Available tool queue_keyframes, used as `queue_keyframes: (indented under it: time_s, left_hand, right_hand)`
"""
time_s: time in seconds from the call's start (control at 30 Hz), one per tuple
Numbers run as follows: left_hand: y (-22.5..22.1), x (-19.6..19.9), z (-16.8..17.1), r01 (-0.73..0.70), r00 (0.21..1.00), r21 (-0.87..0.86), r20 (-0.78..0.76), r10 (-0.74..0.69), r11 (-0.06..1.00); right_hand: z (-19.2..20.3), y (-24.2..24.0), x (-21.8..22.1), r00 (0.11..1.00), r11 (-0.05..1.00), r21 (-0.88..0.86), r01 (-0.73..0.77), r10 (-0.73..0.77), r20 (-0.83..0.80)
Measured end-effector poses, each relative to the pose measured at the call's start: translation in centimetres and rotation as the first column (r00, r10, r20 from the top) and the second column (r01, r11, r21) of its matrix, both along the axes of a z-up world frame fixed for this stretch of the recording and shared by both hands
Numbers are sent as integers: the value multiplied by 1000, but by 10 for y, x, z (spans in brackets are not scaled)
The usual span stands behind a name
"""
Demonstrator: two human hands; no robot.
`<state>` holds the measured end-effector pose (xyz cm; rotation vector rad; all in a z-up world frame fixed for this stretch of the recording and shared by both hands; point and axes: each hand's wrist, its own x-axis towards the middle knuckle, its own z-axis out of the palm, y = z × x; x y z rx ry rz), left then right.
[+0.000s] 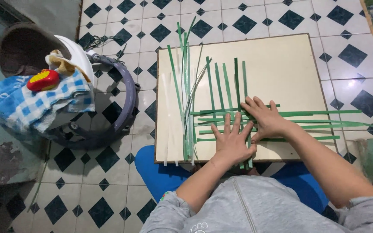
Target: Weaving green plastic strips together on a flat board to create a mat or pattern.
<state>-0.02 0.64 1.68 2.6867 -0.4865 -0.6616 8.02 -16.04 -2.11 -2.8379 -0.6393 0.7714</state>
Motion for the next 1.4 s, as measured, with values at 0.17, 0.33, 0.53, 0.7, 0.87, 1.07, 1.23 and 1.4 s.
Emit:
queue_keyframes:
  time_s: [0.17, 0.33, 0.53, 0.7, 0.87, 1.07, 1.23, 1.4]
  left_hand:
    - [0, 0, -4, 0, 1000, 5, 29, 0, 1000]
    - [-1, -2, -5, 3, 1000, 33, 5, -4, 999]
    - [1, -3, -14, 8, 1000, 22, 29, -8, 1000]
    - [4, 6, -20, -16, 999, -41, -43, 14, 999]
    - [14, 26, -44, -52, 990, -137, -135, 34, 989]
    - [40, 44, -18, -18, 994, -202, -107, -4, 979]
    - [63, 46, 26, 64, 998, 71, 6, -64, 995]
    - [89, 55, 6, 130, 990, 252, 17, -138, 959]
  right_hand:
    - [-5, 2, 5, 999, 999, -32, -38, 39, 15]
    - [-3, 2, 5, 999, 999, 8, -42, 42, -5]
    - [3, 0, 4, 996, 996, -24, -91, 90, -23]
    - [9, 4, 2, 994, 992, -56, -110, 110, -9]
    - [19, 8, 1, 995, 993, -72, -97, 96, -23]
    - [23, 11, 1, 998, 993, -96, -64, 62, -19]
    - [28, 13, -2, 998, 992, -112, -51, 48, -30]
    - [39, 15, -5, 998, 992, -116, -56, 52, -31]
